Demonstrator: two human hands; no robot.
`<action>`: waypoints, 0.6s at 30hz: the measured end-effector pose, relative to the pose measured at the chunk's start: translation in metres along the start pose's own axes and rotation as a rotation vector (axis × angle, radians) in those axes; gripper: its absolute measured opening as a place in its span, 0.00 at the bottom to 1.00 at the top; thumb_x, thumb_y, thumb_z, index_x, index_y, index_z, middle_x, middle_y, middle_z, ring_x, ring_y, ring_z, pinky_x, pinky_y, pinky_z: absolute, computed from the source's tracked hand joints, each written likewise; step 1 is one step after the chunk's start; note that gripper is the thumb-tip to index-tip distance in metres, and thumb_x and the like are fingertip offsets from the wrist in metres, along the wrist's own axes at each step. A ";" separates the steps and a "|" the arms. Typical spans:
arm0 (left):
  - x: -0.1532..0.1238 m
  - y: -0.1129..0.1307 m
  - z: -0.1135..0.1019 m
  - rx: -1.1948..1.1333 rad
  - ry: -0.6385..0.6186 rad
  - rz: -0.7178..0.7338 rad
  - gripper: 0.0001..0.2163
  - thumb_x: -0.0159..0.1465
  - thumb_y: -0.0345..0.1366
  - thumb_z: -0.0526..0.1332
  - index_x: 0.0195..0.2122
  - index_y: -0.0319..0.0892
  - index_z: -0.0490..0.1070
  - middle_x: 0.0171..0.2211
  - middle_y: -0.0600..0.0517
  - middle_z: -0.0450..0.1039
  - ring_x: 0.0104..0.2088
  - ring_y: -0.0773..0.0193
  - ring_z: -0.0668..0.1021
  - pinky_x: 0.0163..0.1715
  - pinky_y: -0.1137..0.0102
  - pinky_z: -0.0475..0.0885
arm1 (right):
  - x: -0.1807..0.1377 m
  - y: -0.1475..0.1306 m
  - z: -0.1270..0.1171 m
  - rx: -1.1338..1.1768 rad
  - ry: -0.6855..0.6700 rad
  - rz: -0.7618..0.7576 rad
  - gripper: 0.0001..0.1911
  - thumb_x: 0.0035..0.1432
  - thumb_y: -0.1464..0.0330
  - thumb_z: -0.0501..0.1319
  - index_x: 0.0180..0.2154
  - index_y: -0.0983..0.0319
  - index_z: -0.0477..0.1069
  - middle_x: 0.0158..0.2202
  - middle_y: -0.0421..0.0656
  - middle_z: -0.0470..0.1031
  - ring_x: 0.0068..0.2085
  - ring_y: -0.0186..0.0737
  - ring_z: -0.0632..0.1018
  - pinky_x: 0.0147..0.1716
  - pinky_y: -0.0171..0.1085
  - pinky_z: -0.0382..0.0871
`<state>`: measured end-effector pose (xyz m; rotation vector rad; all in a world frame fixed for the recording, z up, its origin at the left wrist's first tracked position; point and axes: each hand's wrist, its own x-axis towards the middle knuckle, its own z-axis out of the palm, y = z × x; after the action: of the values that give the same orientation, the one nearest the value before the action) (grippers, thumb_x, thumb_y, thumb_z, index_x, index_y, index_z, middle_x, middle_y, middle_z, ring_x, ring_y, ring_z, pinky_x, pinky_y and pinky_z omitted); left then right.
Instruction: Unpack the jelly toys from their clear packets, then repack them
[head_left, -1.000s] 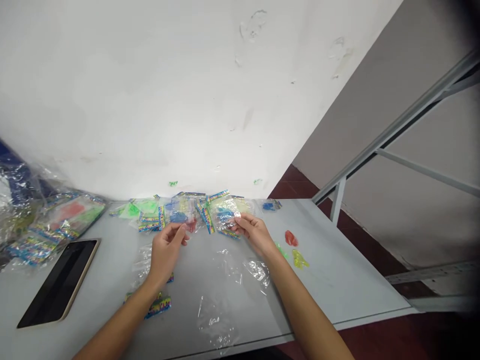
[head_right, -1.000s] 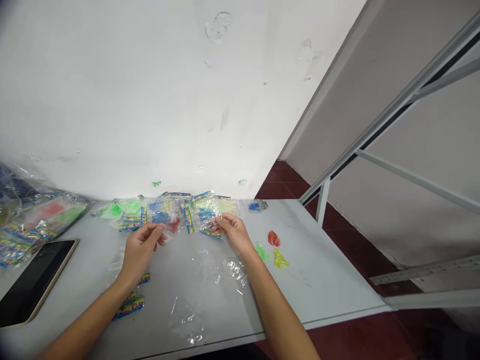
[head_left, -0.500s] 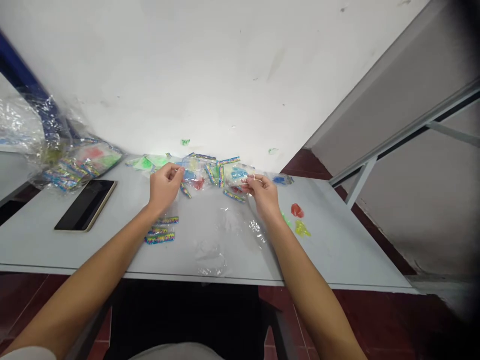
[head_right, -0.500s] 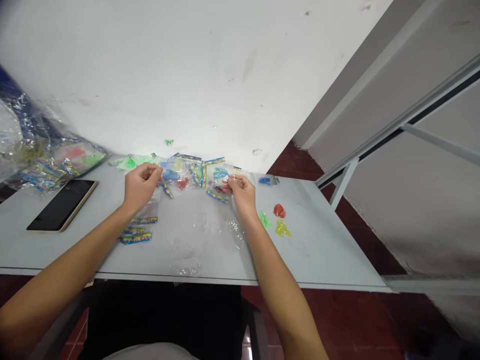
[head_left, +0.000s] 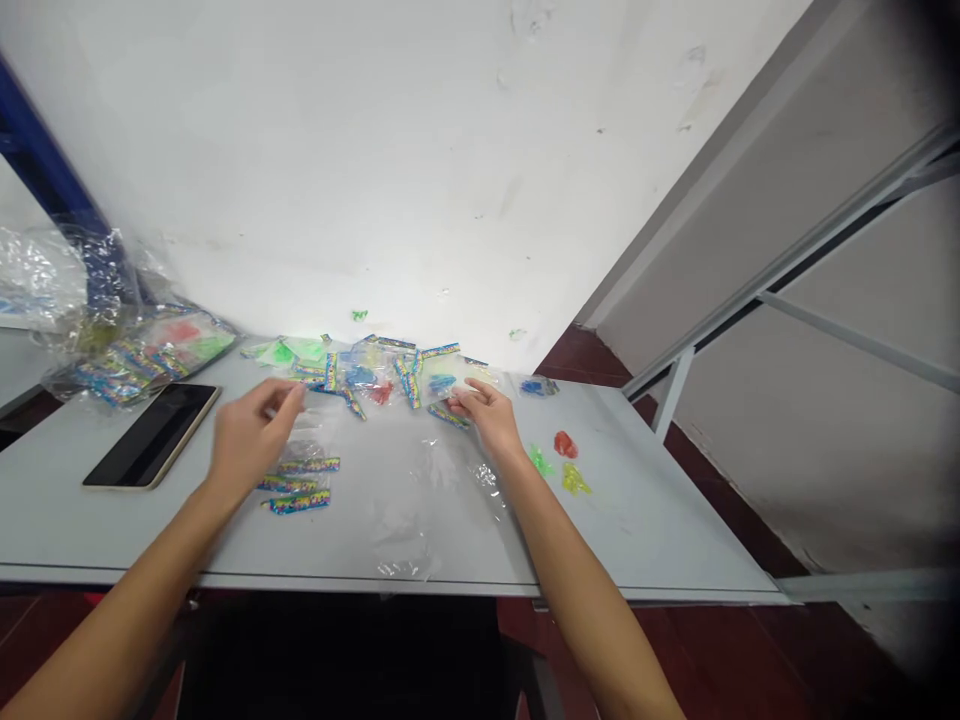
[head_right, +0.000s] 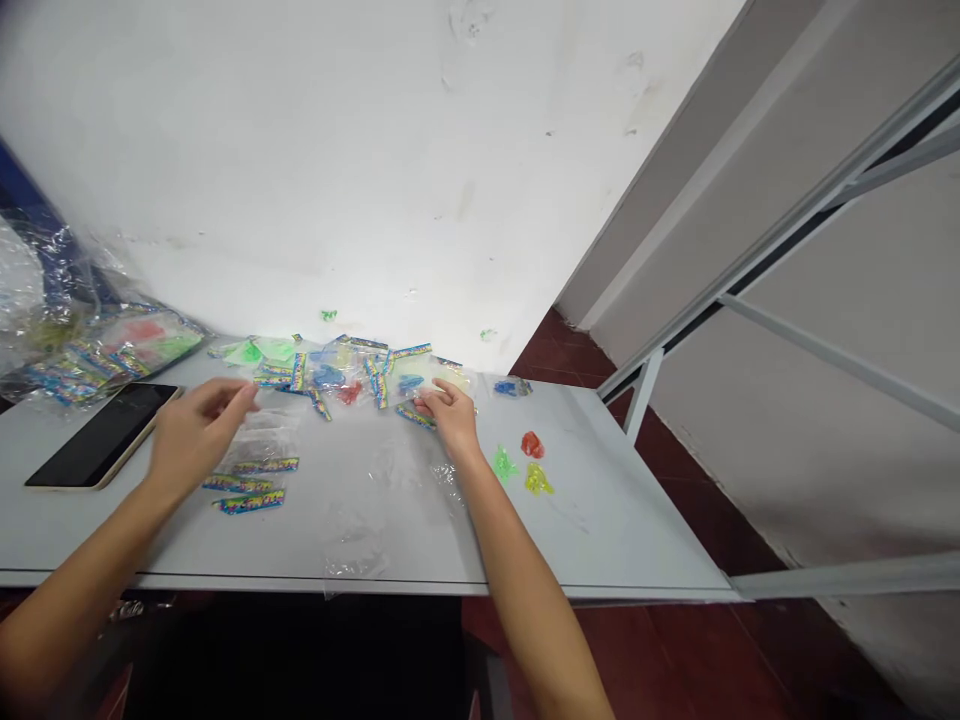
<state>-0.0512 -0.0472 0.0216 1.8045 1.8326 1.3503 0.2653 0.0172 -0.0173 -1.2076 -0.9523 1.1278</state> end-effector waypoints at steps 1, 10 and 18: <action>-0.012 -0.008 -0.008 0.074 0.005 -0.032 0.13 0.63 0.47 0.58 0.34 0.45 0.75 0.28 0.55 0.77 0.26 0.64 0.74 0.30 0.70 0.67 | -0.001 0.000 0.001 0.017 -0.005 0.001 0.25 0.44 0.68 0.69 0.47 0.64 0.69 0.38 0.47 0.80 0.38 0.44 0.82 0.46 0.45 0.78; -0.062 -0.046 -0.026 0.304 0.046 0.065 0.14 0.64 0.47 0.53 0.35 0.44 0.73 0.32 0.49 0.73 0.32 0.57 0.73 0.37 0.63 0.68 | 0.001 0.009 0.002 -0.283 0.018 -0.128 0.34 0.45 0.65 0.65 0.56 0.61 0.65 0.60 0.55 0.67 0.51 0.51 0.78 0.49 0.48 0.76; -0.060 -0.051 -0.015 0.569 -0.096 0.059 0.22 0.58 0.59 0.57 0.33 0.43 0.67 0.34 0.44 0.73 0.38 0.49 0.73 0.42 0.58 0.66 | -0.002 0.009 -0.001 -0.558 -0.005 -0.227 0.28 0.49 0.67 0.62 0.54 0.58 0.68 0.51 0.50 0.75 0.52 0.49 0.77 0.50 0.48 0.74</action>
<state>-0.0828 -0.0969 -0.0328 2.1470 2.2828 0.7777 0.2650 0.0152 -0.0263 -1.4880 -1.4268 0.7002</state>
